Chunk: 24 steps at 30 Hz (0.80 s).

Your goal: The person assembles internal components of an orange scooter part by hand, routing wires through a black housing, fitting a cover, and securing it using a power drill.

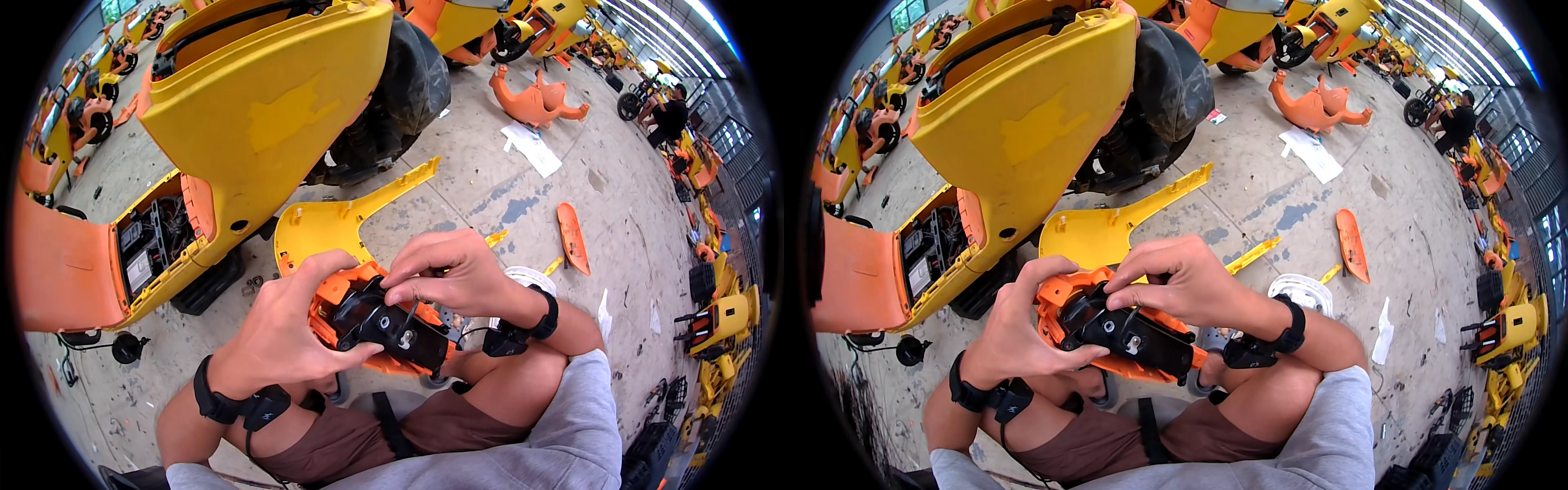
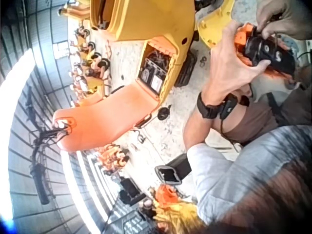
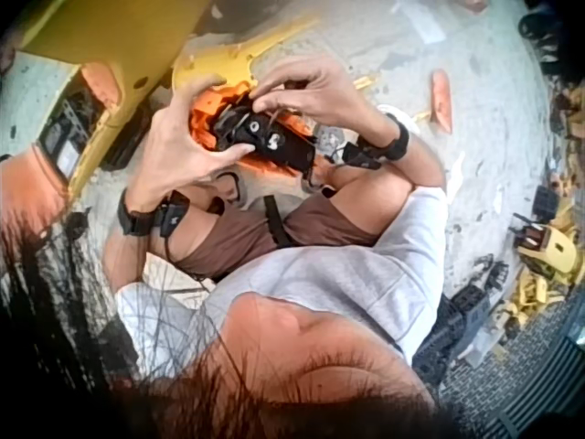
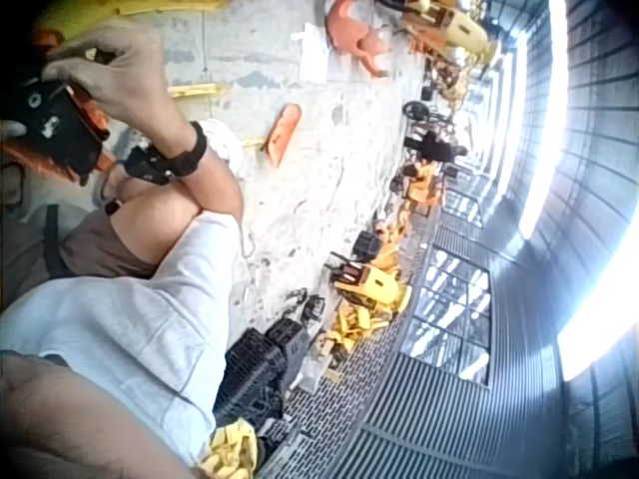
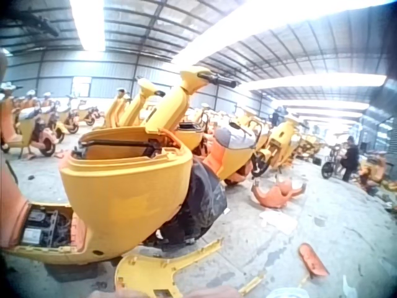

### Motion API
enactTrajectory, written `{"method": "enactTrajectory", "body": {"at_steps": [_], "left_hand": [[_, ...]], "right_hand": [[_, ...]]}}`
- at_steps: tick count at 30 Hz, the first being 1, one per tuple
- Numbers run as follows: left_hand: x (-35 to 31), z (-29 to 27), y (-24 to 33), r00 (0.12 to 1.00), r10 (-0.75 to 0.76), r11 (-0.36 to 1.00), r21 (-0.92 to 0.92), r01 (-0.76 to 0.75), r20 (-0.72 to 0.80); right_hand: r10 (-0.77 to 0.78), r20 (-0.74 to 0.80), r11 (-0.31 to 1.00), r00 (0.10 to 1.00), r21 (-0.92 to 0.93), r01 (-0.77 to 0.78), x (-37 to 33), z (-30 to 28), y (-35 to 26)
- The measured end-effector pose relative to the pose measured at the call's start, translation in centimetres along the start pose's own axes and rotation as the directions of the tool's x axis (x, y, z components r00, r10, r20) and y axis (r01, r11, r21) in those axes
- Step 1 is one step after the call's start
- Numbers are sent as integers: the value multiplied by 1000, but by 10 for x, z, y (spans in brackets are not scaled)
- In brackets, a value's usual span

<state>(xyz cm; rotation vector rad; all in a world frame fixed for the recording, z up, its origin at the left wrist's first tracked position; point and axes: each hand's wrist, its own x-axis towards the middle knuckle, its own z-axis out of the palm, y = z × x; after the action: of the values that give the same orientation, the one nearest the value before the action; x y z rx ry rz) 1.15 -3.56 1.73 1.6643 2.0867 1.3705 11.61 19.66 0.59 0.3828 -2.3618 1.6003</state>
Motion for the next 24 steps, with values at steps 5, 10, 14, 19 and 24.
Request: {"method": "enactTrajectory", "body": {"at_steps": [5,10,14,19,24], "left_hand": [[0,1,-1,999,44,998,43,-43,-11],[0,4,-5,996,66,997,37,-64,-60],[0,-1,-3,994,86,995,49,-83,-71],[0,-3,3,990,121,989,88,-115,-74],[0,-2,7,986,135,986,107,-125,-97]], "right_hand": [[112,3,994,994,11,-112,-1,-2,-3],[191,-66,980,979,76,-186,-3,3,-1],[195,-105,978,975,101,-185,-3,6,-5],[177,-100,979,979,115,-166,-4,7,-4],[248,-88,959,965,162,-232,-4,8,-6]]}}
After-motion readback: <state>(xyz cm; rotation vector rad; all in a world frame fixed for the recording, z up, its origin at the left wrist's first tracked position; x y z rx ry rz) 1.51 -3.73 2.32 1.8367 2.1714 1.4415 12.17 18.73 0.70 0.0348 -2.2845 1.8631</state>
